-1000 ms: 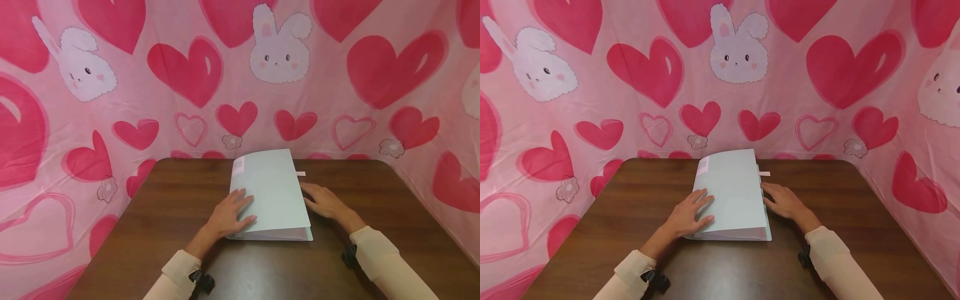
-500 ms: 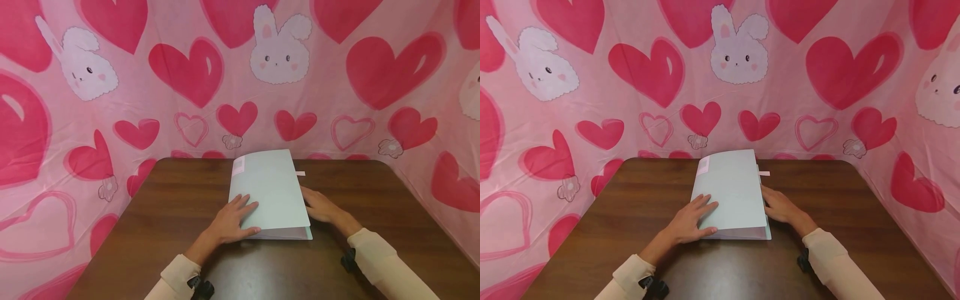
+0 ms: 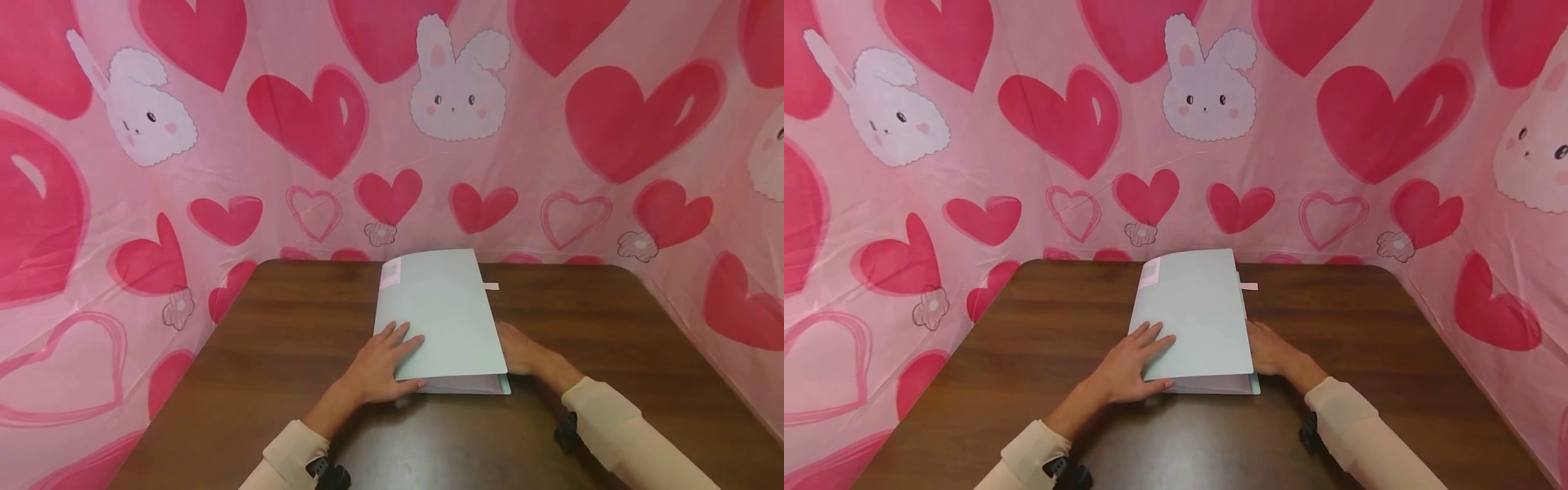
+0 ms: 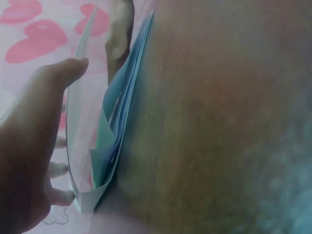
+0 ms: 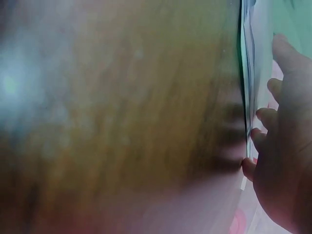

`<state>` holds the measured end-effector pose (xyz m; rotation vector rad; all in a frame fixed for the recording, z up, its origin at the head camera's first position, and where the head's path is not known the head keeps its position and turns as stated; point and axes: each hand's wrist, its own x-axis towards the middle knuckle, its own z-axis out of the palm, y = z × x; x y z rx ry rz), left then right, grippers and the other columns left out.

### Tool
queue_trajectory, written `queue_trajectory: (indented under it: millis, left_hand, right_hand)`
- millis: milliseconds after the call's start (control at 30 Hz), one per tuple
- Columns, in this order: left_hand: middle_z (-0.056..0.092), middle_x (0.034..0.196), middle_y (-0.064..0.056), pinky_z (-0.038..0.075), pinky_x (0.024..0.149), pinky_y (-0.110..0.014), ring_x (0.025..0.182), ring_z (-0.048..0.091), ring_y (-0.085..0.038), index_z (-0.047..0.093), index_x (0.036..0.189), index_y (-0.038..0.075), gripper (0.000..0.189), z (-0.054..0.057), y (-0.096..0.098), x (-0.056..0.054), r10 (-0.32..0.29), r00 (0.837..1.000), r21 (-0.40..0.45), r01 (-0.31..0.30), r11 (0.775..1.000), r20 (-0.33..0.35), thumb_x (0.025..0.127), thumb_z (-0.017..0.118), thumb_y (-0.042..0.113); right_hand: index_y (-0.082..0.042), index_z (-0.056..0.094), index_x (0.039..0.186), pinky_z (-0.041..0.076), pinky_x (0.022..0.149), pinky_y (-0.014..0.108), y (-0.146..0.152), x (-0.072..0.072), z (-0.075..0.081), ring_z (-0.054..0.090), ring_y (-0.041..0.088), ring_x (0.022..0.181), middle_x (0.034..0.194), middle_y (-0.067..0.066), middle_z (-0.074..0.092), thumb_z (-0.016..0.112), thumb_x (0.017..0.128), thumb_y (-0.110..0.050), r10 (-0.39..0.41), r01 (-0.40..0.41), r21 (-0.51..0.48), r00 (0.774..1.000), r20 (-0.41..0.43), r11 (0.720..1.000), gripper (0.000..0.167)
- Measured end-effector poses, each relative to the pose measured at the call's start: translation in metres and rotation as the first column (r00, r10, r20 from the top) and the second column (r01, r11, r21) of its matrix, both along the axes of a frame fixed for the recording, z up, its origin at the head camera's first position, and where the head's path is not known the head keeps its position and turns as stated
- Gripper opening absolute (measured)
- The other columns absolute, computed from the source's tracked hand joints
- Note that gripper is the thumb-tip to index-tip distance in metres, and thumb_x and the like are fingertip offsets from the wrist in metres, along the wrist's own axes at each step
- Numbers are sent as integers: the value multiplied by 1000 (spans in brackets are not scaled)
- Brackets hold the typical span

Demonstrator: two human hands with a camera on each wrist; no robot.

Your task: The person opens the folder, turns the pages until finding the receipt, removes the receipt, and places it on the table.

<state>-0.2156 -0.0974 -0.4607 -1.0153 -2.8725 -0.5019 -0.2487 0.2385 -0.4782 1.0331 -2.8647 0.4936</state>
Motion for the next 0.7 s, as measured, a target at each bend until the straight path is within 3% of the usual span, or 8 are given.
queue_trajectory:
  millis: [67, 200, 400, 700]
  left_hand:
    - [33, 168, -8, 36, 120, -60, 156, 28, -38, 42, 156, 31, 77, 0, 0, 0, 2, 1000, 5, -2, 1000, 5, 89, 57, 65]
    - [32, 168, -8, 35, 120, -61, 157, 28, -38, 42, 156, 31, 76, -1, -1, 0, 5, 1000, 25, -5, 1000, 12, 89, 57, 64]
    - [31, 169, -7, 34, 120, -62, 157, 27, -38, 42, 156, 30, 76, -3, -3, 2, 12, 1000, 62, -14, 998, 28, 90, 58, 63]
    - [32, 168, -8, 34, 120, -61, 157, 28, -37, 43, 156, 28, 74, -2, -4, 6, 20, 999, 98, -23, 995, 28, 91, 56, 62]
  right_hand:
    - [6, 51, 142, 33, 113, 69, -1, 2, 0, 50, 48, 137, 146, 28, 54, 57, 99, -29, -14, 13, 36, 999, 29, 999, 56]
    - [5, 54, 140, 34, 112, 69, -1, 3, 0, 51, 48, 136, 145, 28, 55, 58, 97, -30, 5, -4, 83, 1000, -13, 997, 55]
    - [3, 55, 139, 35, 110, 70, 0, 4, -4, 51, 50, 135, 144, 28, 56, 59, 96, -32, 34, -30, 81, 998, -50, 996, 56]
    - [5, 55, 139, 35, 111, 70, 3, 0, -6, 49, 54, 136, 145, 31, 55, 64, 93, -33, 20, -16, 88, 999, -38, 996, 61]
